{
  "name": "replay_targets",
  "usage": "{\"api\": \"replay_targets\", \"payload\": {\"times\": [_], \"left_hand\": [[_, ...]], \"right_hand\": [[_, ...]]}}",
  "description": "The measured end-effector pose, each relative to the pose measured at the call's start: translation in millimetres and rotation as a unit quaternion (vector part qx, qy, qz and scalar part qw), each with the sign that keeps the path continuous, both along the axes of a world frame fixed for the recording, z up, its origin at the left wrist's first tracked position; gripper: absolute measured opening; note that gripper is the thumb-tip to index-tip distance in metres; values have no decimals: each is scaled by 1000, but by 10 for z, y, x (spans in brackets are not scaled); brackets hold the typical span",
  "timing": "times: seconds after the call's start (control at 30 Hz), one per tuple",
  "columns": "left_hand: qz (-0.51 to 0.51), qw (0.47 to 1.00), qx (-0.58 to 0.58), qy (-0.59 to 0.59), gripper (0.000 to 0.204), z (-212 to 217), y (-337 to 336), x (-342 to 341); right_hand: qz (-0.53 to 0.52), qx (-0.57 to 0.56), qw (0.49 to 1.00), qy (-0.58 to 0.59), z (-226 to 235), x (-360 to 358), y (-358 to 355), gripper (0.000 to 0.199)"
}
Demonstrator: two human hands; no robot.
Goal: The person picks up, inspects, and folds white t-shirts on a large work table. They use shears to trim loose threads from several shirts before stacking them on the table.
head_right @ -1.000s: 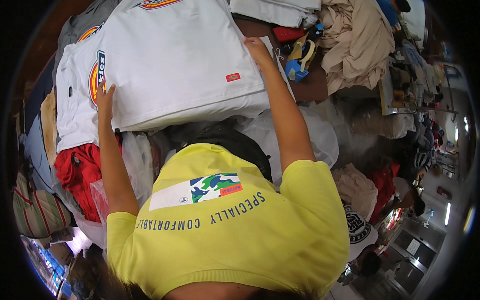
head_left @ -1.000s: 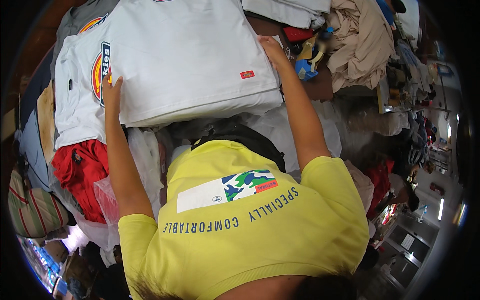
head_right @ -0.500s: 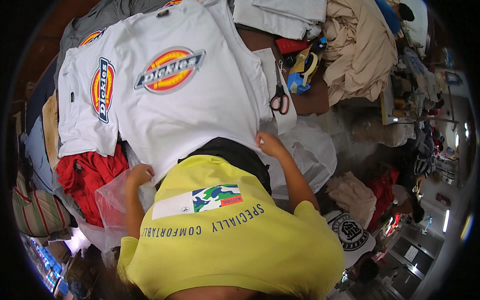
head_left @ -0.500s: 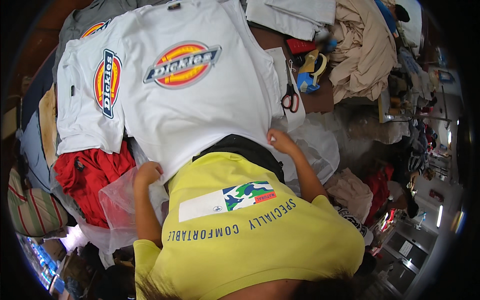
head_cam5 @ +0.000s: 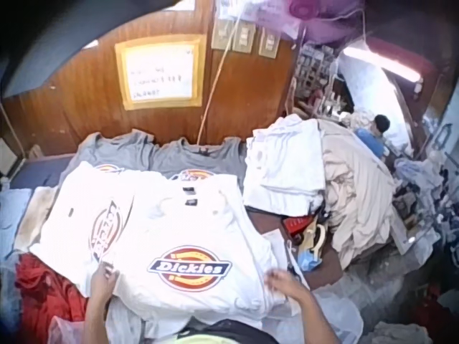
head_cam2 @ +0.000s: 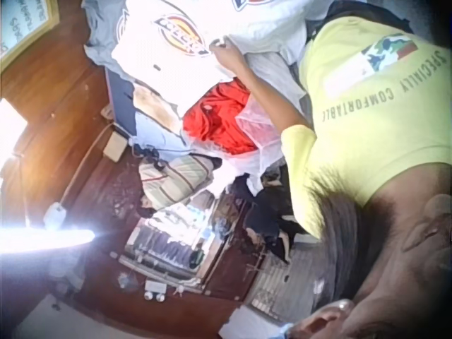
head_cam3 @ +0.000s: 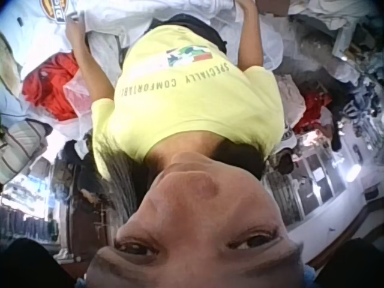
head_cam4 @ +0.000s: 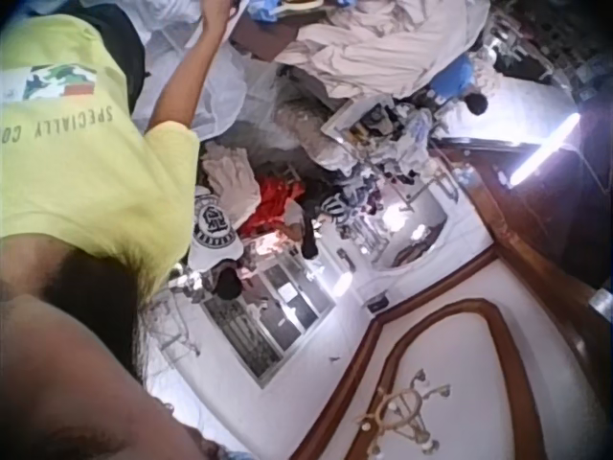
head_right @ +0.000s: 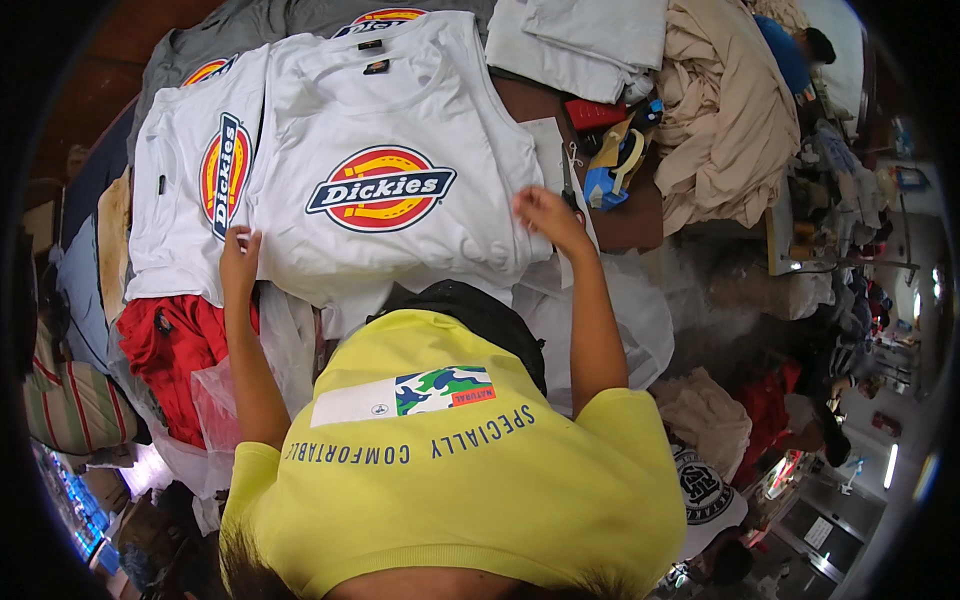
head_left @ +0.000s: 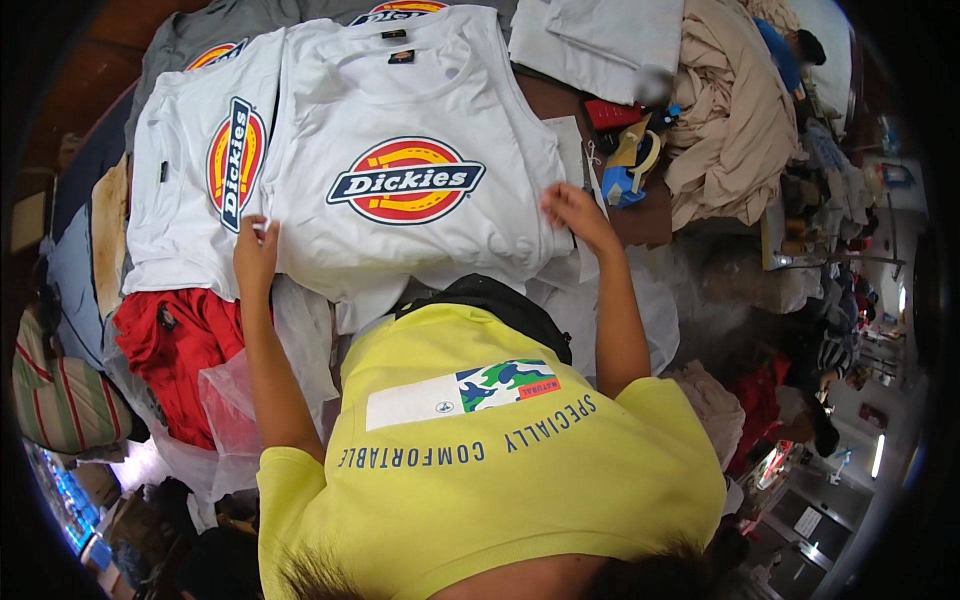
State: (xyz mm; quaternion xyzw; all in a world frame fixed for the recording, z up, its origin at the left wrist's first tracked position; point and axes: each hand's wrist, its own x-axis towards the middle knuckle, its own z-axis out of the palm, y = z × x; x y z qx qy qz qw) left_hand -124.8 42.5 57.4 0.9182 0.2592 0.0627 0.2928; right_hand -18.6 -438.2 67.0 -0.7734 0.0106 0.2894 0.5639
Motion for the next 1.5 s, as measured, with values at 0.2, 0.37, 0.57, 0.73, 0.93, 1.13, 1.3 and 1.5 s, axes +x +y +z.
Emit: {"api": "replay_targets", "payload": {"times": [0.2, 0.37, 0.57, 0.73, 0.93, 1.13, 1.3, 1.5], "left_hand": [[-56, 996, 55, 31, 29, -101, -144, 411], [-172, 945, -260, -104, 24, -202, -78, 344], [-220, 959, -149, -95, 22, -218, -99, 203], [-312, 930, 181, -71, 32, 112, 8, 186], [-271, 938, 215, -35, 26, 159, 145, 70], [-212, 951, 208, 91, 23, 342, 159, -368], [-239, 960, 76, 122, 30, 251, 15, -713], [-149, 986, -10, -67, 24, 311, -200, 78]], "right_hand": [[28, -125, 945, -301, -400, 483, 365, 21], [118, -50, 969, -211, -225, 510, 572, 22], [277, -196, 918, -206, -58, 606, 532, 33], [386, -277, 847, -239, -15, 596, 378, 40], [295, -197, 935, 25, 127, 390, 227, 47], [117, -106, 987, 12, 322, -23, -194, 34], [-1, -112, 992, -62, 9, -568, -540, 24], [-122, -24, 975, -183, -145, -137, 178, 22]]}}
